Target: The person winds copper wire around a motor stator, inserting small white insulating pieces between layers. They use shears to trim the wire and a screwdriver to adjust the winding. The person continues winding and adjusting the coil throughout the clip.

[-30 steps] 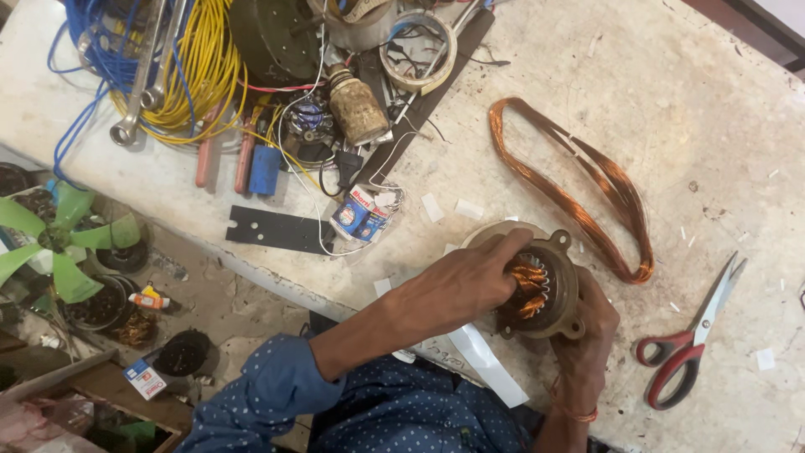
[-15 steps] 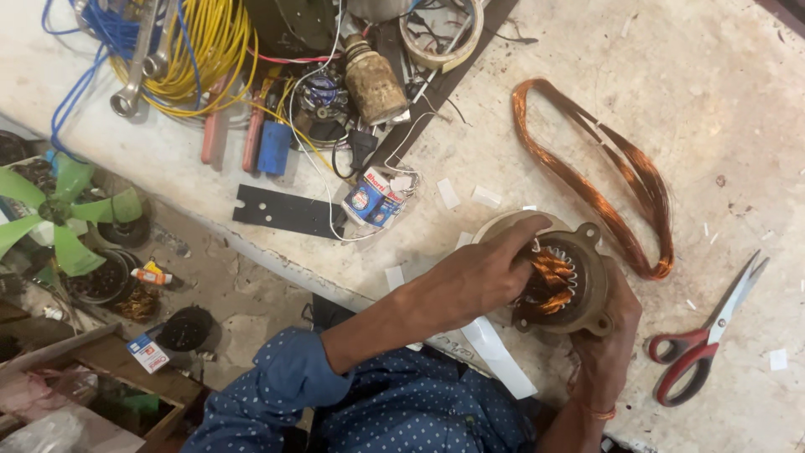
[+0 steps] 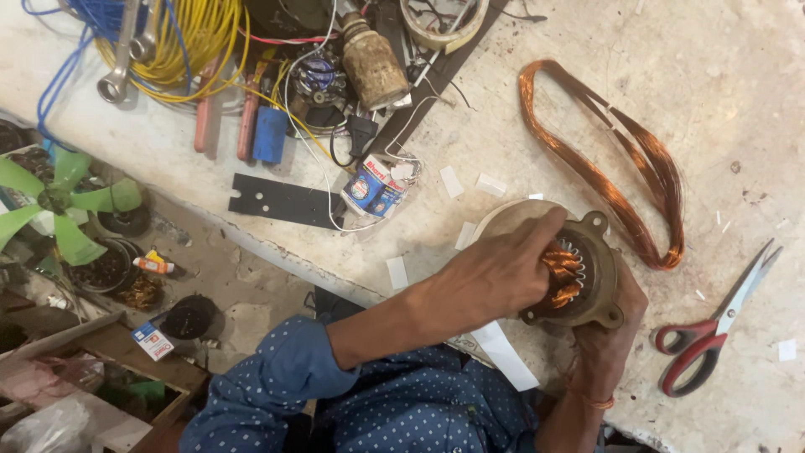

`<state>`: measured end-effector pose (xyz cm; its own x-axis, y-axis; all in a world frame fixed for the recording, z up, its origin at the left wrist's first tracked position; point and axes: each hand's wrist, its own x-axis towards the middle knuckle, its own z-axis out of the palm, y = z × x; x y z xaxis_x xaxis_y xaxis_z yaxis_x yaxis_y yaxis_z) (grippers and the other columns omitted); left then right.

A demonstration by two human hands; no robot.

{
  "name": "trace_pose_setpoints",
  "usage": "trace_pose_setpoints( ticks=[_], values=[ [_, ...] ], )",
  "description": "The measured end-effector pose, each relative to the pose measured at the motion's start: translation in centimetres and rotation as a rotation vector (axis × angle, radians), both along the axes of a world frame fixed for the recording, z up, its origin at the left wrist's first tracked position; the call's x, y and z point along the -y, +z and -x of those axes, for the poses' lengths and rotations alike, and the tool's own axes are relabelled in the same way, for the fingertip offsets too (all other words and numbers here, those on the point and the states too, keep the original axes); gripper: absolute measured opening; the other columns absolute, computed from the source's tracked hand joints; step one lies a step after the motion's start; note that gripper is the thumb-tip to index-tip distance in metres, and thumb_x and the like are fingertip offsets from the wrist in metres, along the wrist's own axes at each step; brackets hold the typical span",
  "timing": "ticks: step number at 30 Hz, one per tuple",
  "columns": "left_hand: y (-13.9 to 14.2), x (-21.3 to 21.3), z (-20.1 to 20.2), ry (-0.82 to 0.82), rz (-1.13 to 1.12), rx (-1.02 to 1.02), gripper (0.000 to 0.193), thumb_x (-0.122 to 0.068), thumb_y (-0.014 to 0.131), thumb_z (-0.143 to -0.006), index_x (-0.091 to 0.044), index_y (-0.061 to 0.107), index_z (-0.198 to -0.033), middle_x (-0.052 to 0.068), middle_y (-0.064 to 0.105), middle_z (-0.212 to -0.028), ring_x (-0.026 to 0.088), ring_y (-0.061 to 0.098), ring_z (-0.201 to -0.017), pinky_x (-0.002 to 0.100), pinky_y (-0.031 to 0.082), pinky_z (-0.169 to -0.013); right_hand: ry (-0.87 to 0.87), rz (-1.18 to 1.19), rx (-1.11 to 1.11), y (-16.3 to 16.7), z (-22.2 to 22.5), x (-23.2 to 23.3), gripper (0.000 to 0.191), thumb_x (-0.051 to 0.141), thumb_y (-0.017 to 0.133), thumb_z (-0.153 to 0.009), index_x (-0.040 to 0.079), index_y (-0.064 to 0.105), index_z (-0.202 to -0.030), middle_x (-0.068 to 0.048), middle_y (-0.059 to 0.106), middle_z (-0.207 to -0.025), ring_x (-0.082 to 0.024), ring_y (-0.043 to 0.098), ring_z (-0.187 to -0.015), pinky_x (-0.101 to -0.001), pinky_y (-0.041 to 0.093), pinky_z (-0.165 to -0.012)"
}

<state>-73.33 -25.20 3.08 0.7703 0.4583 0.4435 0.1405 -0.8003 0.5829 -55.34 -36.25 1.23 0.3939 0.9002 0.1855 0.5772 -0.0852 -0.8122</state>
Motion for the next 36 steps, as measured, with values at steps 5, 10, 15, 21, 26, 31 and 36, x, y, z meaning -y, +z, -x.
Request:
trace_pose_setpoints(
  ticks=[5, 10, 15, 21, 26, 31, 36],
  values=[
    [-1.0, 0.2, 1.3, 0.047, 0.058, -0.076, 0.014, 0.008, 0.068, -0.08, 0.016, 0.064, -0.09, 0.031, 0.038, -0.15, 0.031, 0.066, -0.109, 0.033, 0.063, -0.079, -0.029, 0.049, 0.137, -0.2, -0.2, 0.1, 0.031, 0.014, 0.08, -0.09, 0.001, 0.063, -0.113, -0.007, 0.066, -0.094, -0.014, 0.062, -0.085, -0.03, 0.051, -0.077],
    [-1.1, 0.0, 0.3, 0.052, 0.014, 0.031, 0.014, 0.003, 0.071, -0.08, 0.01, 0.061, -0.073, 0.027, 0.04, -0.144, 0.038, 0.062, -0.123, 0.033, 0.063, -0.087, 0.007, -0.006, 0.182, -0.8, -0.5, 0.2, 0.034, 0.017, 0.077, -0.094, 0.001, 0.064, -0.121, -0.008, 0.067, -0.096, -0.016, 0.066, -0.085, -0.0281, 0.051, -0.077],
    [-0.5, 0.1, -0.7, 0.024, 0.016, -0.09, 0.015, 0.004, 0.073, -0.075, 0.009, 0.061, -0.067, 0.025, 0.046, -0.138, 0.033, 0.065, -0.115, 0.032, 0.063, -0.08, 0.045, -0.105, 0.256, -1.5, -0.6, 0.0, 0.033, 0.018, 0.078, -0.096, 0.0, 0.066, -0.121, -0.01, 0.067, -0.102, -0.021, 0.068, -0.089, -0.0296, 0.052, -0.079],
    [-1.9, 0.2, 1.0, 0.061, -0.121, 0.07, 0.01, 0.004, 0.073, -0.076, 0.009, 0.065, -0.074, 0.029, 0.043, -0.145, 0.037, 0.066, -0.122, 0.032, 0.064, -0.092, -0.06, -0.033, 0.212, -1.7, 0.2, 0.1, 0.031, 0.02, 0.077, -0.101, 0.0, 0.067, -0.122, -0.009, 0.067, -0.1, -0.017, 0.068, -0.088, -0.0282, 0.053, -0.077],
    [-3.7, 1.4, 2.0, 0.141, 0.099, 0.238, 0.021, 0.001, 0.077, -0.094, 0.008, 0.068, -0.112, 0.021, 0.044, -0.149, 0.031, 0.067, -0.12, 0.028, 0.06, -0.094, -0.011, -0.035, 0.171, -1.1, 0.6, 0.0, 0.034, 0.023, 0.077, -0.1, -0.002, 0.063, -0.119, -0.009, 0.066, -0.106, -0.016, 0.067, -0.095, -0.0286, 0.053, -0.084],
    [-4.3, 2.2, 1.0, 0.318, 0.61, 0.229, 0.047, -0.011, 0.081, -0.088, 0.0, 0.06, -0.128, 0.016, 0.052, -0.14, 0.028, 0.066, -0.115, 0.034, 0.06, -0.099, -0.026, 0.006, 0.155, -0.8, 0.8, -0.4, 0.037, 0.023, 0.078, -0.099, 0.0, 0.061, -0.122, -0.01, 0.066, -0.104, -0.017, 0.066, -0.092, -0.0309, 0.052, -0.086],
    [-4.8, 1.4, 0.2, 0.357, 0.334, 0.157, 0.055, -0.004, 0.082, -0.077, -0.007, 0.066, -0.129, 0.016, 0.057, -0.143, 0.036, 0.053, -0.137, 0.051, 0.039, -0.116, -0.019, -0.021, 0.015, -1.1, 0.7, 0.0, 0.034, 0.025, 0.073, -0.102, -0.001, 0.059, -0.119, -0.007, 0.068, -0.103, -0.014, 0.065, -0.092, -0.0277, 0.052, -0.086]
  ],
)
